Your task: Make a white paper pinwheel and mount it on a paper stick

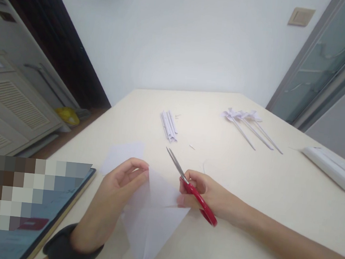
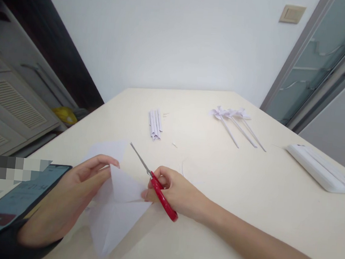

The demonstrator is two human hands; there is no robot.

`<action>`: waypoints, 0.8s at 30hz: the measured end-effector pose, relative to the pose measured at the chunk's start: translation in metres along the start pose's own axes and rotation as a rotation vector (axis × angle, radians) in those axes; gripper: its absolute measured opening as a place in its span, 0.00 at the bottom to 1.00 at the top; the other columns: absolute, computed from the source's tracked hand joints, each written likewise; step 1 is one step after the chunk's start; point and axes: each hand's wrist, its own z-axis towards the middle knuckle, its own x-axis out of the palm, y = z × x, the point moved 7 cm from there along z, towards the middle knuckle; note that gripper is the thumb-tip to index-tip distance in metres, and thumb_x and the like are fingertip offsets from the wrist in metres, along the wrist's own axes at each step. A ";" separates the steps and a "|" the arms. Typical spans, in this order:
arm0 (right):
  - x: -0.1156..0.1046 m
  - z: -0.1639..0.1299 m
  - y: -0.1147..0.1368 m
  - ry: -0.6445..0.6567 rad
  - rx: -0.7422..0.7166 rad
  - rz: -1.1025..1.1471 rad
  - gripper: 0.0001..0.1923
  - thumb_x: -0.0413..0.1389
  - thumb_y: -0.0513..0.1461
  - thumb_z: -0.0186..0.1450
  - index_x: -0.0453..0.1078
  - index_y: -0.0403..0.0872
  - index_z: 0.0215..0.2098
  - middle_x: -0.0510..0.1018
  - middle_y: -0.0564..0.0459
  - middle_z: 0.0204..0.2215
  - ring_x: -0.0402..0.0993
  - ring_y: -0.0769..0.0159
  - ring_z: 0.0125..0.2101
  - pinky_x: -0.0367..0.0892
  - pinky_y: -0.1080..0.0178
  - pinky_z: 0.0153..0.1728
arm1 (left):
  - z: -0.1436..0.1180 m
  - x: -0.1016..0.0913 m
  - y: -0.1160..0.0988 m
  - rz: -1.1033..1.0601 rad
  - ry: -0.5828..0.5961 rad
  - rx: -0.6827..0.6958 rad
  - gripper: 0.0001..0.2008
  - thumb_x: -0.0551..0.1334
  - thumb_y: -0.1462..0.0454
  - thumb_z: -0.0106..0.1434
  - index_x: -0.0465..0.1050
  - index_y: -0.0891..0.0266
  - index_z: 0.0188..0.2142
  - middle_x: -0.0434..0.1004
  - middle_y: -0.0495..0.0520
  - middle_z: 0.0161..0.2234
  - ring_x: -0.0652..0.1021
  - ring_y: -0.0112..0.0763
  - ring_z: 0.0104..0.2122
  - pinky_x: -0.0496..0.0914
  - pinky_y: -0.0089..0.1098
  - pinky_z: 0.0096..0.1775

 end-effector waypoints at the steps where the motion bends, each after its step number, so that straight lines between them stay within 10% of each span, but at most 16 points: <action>1: -0.002 0.000 0.001 -0.015 -0.010 -0.019 0.12 0.60 0.38 0.52 0.60 0.46 0.28 0.65 0.59 0.24 0.65 0.72 0.27 0.58 0.69 0.26 | 0.000 0.001 0.001 -0.017 0.014 -0.020 0.04 0.60 0.63 0.56 0.64 0.58 0.31 0.66 0.43 0.22 0.67 0.23 0.19 0.58 0.21 0.19; 7: -0.011 0.002 0.007 -0.061 -0.078 -0.066 0.11 0.58 0.38 0.54 0.58 0.47 0.27 0.65 0.59 0.24 0.62 0.73 0.25 0.60 0.67 0.28 | 0.004 0.006 0.006 0.008 0.131 -0.053 0.03 0.57 0.63 0.58 0.64 0.58 0.34 0.69 0.45 0.25 0.71 0.26 0.22 0.62 0.23 0.21; 12: -0.012 0.007 -0.001 -0.062 -0.061 -0.064 0.11 0.57 0.35 0.53 0.56 0.47 0.26 0.65 0.60 0.23 0.60 0.73 0.23 0.60 0.67 0.28 | -0.001 -0.007 -0.024 0.240 -0.014 0.354 0.04 0.56 0.64 0.60 0.65 0.57 0.36 0.71 0.51 0.41 0.71 0.34 0.44 0.64 0.31 0.45; 18: -0.008 0.008 -0.006 -0.054 -0.062 -0.069 0.11 0.58 0.37 0.52 0.58 0.47 0.27 0.64 0.60 0.22 0.59 0.74 0.22 0.58 0.68 0.25 | -0.028 0.037 -0.022 0.750 0.297 0.674 0.17 0.59 0.64 0.57 0.62 0.56 0.46 0.64 0.54 0.50 0.63 0.41 0.52 0.54 0.40 0.54; 24: -0.002 0.006 -0.008 -0.023 -0.043 -0.066 0.11 0.57 0.34 0.51 0.58 0.48 0.28 0.65 0.61 0.23 0.60 0.74 0.22 0.57 0.69 0.25 | -0.027 0.048 -0.017 0.850 0.379 0.676 0.13 0.56 0.64 0.58 0.63 0.53 0.44 0.70 0.50 0.45 0.68 0.39 0.48 0.44 0.43 0.58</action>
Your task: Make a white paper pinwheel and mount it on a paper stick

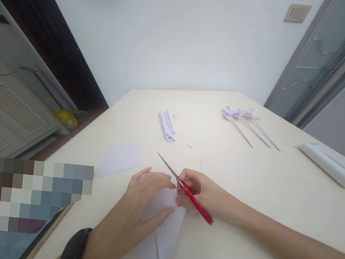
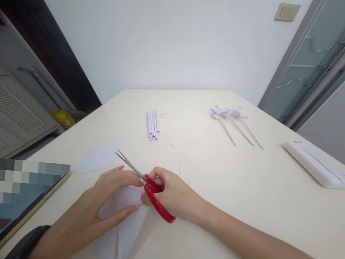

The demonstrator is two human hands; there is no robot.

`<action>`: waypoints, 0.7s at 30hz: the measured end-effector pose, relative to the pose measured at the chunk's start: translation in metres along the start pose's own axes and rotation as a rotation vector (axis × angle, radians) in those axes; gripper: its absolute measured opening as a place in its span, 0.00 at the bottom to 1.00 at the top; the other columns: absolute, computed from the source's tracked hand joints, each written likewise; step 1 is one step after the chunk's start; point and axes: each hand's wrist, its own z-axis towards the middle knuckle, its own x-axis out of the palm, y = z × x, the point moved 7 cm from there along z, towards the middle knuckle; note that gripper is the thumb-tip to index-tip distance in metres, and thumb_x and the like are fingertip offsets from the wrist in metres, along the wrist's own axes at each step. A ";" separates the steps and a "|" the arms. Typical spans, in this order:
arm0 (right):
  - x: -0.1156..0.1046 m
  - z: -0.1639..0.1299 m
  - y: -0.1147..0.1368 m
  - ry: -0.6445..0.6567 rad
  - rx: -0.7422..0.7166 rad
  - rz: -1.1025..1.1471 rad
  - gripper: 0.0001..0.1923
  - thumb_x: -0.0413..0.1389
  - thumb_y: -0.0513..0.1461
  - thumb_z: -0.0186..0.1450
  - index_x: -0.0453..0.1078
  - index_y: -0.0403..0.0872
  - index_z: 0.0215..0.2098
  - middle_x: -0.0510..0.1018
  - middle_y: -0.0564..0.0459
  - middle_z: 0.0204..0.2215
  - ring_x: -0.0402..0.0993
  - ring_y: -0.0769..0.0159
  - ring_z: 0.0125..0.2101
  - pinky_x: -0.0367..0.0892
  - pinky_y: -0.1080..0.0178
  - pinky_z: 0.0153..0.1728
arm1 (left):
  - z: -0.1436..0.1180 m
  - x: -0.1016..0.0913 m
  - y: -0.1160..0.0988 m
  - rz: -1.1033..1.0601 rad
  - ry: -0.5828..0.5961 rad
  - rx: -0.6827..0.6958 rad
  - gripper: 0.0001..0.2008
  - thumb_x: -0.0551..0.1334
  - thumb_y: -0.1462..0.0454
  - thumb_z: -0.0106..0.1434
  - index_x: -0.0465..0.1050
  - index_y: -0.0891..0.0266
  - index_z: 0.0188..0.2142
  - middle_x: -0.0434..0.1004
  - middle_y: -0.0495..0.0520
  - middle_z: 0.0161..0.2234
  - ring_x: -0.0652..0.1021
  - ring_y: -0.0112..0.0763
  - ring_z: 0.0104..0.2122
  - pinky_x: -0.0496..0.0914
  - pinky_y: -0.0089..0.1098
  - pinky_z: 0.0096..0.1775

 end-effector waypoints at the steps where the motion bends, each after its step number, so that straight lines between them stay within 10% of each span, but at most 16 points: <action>1: 0.001 0.000 0.000 0.000 0.006 0.000 0.11 0.57 0.34 0.51 0.58 0.48 0.28 0.65 0.61 0.23 0.60 0.74 0.22 0.57 0.69 0.26 | 0.001 -0.001 0.000 0.008 0.000 0.003 0.13 0.56 0.65 0.58 0.63 0.54 0.44 0.71 0.50 0.45 0.68 0.38 0.47 0.44 0.43 0.58; 21: 0.001 -0.009 0.021 0.025 -0.040 0.146 0.11 0.60 0.39 0.54 0.63 0.46 0.31 0.70 0.57 0.27 0.67 0.70 0.30 0.61 0.66 0.32 | 0.004 -0.005 0.003 -0.090 0.024 -0.050 0.09 0.58 0.64 0.59 0.67 0.54 0.40 0.76 0.46 0.39 0.73 0.34 0.41 0.47 0.41 0.58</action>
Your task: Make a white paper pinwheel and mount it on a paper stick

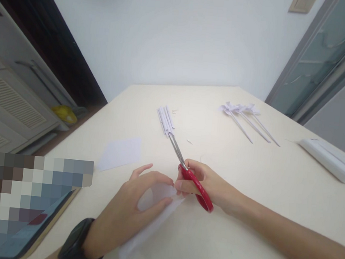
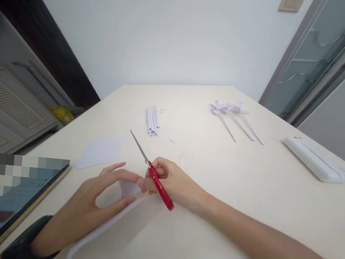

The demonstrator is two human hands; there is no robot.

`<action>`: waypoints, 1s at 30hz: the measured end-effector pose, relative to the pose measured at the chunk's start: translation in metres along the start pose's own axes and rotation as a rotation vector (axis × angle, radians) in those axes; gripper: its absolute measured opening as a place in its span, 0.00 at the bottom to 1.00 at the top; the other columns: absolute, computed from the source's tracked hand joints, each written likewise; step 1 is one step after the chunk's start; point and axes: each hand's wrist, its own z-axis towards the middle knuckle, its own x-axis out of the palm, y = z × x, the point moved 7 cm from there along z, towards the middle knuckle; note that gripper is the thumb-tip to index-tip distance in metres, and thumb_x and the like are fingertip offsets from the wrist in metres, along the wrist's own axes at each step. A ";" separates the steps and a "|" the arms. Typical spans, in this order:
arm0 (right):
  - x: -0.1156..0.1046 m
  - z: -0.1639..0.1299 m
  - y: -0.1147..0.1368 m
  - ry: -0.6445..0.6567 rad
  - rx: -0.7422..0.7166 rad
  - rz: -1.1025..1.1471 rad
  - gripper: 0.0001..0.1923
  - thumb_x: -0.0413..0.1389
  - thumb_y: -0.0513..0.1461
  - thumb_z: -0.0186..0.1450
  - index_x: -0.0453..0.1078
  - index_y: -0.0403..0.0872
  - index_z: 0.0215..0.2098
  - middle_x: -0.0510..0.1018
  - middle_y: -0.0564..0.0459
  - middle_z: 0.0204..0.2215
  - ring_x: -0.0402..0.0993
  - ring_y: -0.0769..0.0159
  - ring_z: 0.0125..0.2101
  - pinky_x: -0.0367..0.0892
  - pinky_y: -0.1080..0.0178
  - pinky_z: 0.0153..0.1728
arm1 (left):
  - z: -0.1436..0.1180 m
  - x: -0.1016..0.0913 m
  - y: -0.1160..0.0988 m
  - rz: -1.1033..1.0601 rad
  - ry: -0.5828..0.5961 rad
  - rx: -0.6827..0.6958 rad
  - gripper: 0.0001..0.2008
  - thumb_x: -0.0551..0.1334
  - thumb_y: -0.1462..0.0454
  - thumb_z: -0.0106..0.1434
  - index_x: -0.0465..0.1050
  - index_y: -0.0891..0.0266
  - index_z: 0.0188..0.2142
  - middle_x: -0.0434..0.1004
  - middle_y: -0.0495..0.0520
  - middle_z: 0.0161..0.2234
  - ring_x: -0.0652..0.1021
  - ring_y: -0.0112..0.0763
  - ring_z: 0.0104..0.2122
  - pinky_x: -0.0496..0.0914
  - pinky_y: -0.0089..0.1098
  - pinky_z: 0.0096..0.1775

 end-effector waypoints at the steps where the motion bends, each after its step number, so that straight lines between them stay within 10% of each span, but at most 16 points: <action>1: 0.000 0.000 0.000 0.003 0.001 0.002 0.11 0.60 0.39 0.54 0.63 0.46 0.31 0.70 0.57 0.28 0.67 0.71 0.29 0.61 0.66 0.32 | 0.000 0.000 -0.001 -0.002 0.001 0.007 0.08 0.58 0.64 0.59 0.67 0.54 0.40 0.76 0.46 0.39 0.74 0.34 0.41 0.48 0.41 0.58; 30: 0.010 0.005 -0.022 0.094 0.050 0.098 0.13 0.62 0.34 0.49 0.60 0.46 0.27 0.70 0.59 0.25 0.69 0.73 0.25 0.63 0.68 0.30 | -0.008 0.009 -0.011 0.020 -0.026 0.155 0.11 0.53 0.73 0.59 0.63 0.56 0.37 0.73 0.45 0.34 0.73 0.29 0.38 0.54 0.38 0.55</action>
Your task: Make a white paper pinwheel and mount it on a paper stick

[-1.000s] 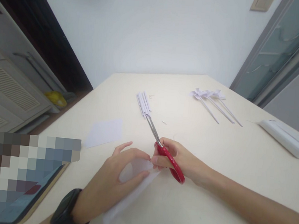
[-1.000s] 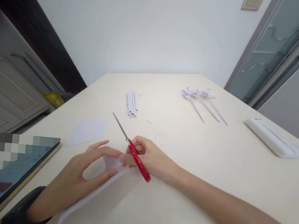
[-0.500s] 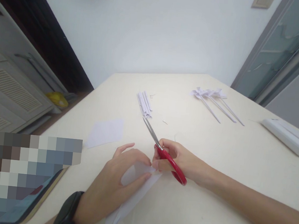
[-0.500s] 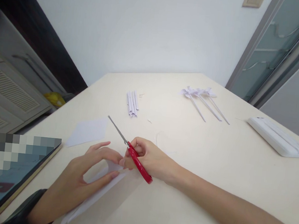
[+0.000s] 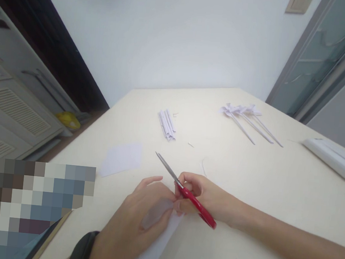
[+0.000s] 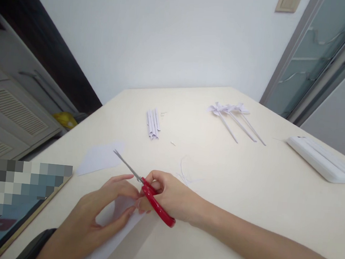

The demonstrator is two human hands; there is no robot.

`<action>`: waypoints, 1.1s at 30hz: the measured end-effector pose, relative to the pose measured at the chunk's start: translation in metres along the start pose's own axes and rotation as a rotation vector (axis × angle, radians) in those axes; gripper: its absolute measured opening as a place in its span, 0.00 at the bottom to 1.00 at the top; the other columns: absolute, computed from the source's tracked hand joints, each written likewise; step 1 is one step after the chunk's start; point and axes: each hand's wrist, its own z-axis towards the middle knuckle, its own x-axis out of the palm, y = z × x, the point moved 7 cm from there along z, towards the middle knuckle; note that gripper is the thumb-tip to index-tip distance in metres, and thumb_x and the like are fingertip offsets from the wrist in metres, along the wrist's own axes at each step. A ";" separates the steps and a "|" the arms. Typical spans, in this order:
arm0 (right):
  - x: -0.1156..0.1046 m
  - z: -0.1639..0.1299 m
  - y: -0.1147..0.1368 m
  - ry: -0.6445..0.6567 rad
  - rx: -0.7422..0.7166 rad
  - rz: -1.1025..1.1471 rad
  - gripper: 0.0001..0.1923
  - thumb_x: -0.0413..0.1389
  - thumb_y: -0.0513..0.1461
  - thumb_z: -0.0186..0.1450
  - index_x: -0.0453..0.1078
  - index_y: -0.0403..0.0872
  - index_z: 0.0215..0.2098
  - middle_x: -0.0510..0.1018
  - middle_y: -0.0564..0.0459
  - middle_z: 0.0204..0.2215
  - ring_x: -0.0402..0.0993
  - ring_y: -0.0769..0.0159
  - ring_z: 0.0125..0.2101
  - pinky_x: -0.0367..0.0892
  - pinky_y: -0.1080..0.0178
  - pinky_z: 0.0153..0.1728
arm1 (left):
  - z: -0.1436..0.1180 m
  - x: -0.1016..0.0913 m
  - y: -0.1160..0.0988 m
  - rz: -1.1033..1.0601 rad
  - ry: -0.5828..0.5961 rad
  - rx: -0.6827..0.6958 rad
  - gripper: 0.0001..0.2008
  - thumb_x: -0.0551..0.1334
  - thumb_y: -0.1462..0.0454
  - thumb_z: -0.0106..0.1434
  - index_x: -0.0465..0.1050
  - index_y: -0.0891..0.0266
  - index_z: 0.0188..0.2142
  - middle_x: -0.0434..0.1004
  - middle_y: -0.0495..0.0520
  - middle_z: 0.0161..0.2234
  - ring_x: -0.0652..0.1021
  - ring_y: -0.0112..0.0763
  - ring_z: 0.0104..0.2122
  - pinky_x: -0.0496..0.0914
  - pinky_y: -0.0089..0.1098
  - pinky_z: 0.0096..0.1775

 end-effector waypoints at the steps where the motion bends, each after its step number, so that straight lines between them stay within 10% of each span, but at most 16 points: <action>1: 0.001 0.000 -0.001 0.003 0.003 0.007 0.14 0.62 0.34 0.49 0.59 0.46 0.27 0.70 0.60 0.24 0.69 0.73 0.25 0.63 0.68 0.29 | 0.000 0.000 0.001 -0.016 0.003 -0.026 0.10 0.54 0.72 0.59 0.63 0.56 0.37 0.73 0.46 0.34 0.72 0.31 0.40 0.55 0.38 0.54; 17: -0.001 -0.017 0.025 -0.101 -0.107 -0.553 0.14 0.45 0.49 0.65 0.57 0.46 0.35 0.68 0.55 0.28 0.59 0.72 0.24 0.59 0.67 0.25 | -0.005 -0.015 0.041 -0.940 -0.167 -0.278 0.03 0.62 0.66 0.57 0.70 0.58 0.27 0.69 0.50 0.32 0.72 0.33 0.36 0.66 0.29 0.38; 33: 0.012 -0.020 0.036 -0.231 -0.346 -1.139 0.12 0.52 0.43 0.57 0.57 0.47 0.37 0.69 0.53 0.33 0.64 0.67 0.29 0.62 0.64 0.28 | -0.006 -0.010 0.039 -0.951 -0.138 -0.349 0.04 0.65 0.61 0.53 0.70 0.57 0.29 0.69 0.51 0.32 0.73 0.37 0.33 0.70 0.34 0.33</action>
